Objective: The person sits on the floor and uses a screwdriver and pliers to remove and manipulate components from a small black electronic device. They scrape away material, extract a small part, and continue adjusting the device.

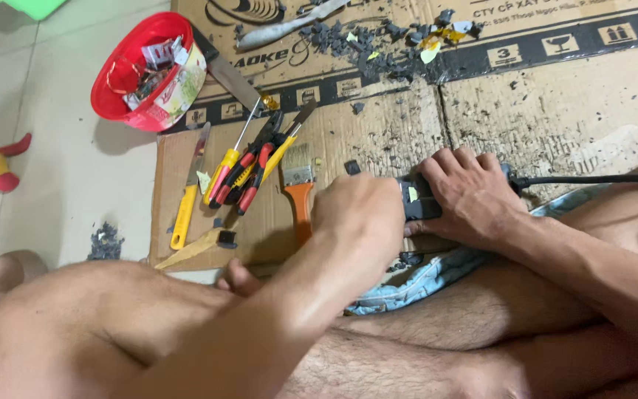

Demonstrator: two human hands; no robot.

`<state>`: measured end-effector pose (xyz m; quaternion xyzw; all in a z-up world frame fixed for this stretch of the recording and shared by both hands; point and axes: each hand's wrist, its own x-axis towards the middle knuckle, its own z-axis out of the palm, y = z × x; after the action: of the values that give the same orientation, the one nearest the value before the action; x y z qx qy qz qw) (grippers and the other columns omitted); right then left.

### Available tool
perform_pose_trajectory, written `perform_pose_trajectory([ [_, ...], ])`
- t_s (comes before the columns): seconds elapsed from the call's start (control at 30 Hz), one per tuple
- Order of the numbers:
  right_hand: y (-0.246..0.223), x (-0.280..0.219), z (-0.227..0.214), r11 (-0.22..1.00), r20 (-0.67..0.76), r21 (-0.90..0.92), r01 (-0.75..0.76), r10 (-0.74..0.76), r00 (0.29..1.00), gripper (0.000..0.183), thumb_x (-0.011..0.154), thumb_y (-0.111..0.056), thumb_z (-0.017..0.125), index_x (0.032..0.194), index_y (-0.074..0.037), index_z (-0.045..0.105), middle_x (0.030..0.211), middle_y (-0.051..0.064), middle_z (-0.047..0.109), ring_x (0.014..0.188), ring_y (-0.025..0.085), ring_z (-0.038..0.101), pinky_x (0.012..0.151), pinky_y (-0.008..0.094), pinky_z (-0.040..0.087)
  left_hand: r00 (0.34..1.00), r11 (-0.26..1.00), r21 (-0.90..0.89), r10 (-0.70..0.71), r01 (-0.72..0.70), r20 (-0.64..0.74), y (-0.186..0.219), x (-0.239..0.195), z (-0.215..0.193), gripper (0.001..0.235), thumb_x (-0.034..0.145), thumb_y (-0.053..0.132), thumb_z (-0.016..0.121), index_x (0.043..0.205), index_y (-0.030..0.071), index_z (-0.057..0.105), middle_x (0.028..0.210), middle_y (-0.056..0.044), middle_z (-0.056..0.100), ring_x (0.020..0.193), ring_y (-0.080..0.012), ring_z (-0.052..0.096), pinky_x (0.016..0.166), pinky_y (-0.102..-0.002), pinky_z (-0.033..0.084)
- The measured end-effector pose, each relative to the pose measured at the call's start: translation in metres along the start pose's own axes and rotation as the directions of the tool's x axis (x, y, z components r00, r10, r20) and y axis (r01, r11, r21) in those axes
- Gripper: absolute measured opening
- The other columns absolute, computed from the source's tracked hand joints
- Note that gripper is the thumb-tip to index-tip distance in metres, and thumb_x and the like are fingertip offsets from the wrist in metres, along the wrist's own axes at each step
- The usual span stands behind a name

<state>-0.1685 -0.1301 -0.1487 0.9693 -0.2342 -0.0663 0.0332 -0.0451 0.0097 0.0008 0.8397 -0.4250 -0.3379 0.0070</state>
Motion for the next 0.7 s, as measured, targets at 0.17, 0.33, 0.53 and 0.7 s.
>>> perform_pose_trajectory([
  [0.17,-0.002,-0.001,-0.011,1.000,0.012,0.003,0.018,-0.018,1.000,0.102,0.060,-0.103,0.053,0.126,-0.024,0.048,0.110,0.000,0.053,0.117,0.024,0.055,0.096,0.045,0.048,0.996,0.998,0.045,0.057,-0.053,-0.074,-0.018,-0.012,0.038,0.019,0.085,0.002,0.061,0.095,0.000,0.077,0.087,-0.023,0.073,0.091,-0.0437,0.073,0.079,-0.058,0.061],
  [0.33,-0.002,0.000,-0.015,0.999,0.047,0.019,0.026,-0.027,0.999,0.097,0.067,-0.098,0.054,0.131,-0.026,0.048,0.111,0.000,0.055,0.118,0.025,0.055,0.098,0.047,0.047,0.975,0.996,0.071,0.075,-0.061,-0.207,-0.031,-0.018,0.075,0.018,0.085,-0.001,0.061,0.092,0.003,0.076,0.082,-0.018,0.072,0.086,-0.0407,0.074,0.070,-0.057,0.062],
  [0.53,-0.004,0.001,-0.020,0.999,0.096,0.039,-0.001,-0.003,0.995,0.101,0.067,-0.101,0.050,0.132,-0.023,0.050,0.113,0.003,0.057,0.120,0.026,0.057,0.100,0.048,0.047,0.935,0.987,-0.141,0.017,-0.072,-0.354,-0.021,-0.037,0.069,0.038,0.087,-0.013,0.061,0.123,-0.002,0.068,0.099,-0.028,0.071,0.088,-0.0436,0.073,0.072,-0.055,0.064],
  [0.7,0.003,0.001,-0.004,0.999,0.027,0.042,0.001,-0.002,1.000,0.105,0.059,-0.105,0.048,0.128,-0.026,0.049,0.111,-0.001,0.055,0.120,0.023,0.056,0.101,0.045,0.047,0.999,1.000,-0.013,0.025,-0.025,-0.021,-0.017,-0.007,0.012,0.030,0.078,-0.010,0.054,0.099,-0.004,0.075,0.090,-0.026,0.071,0.090,-0.0464,0.071,0.075,-0.061,0.059],
])
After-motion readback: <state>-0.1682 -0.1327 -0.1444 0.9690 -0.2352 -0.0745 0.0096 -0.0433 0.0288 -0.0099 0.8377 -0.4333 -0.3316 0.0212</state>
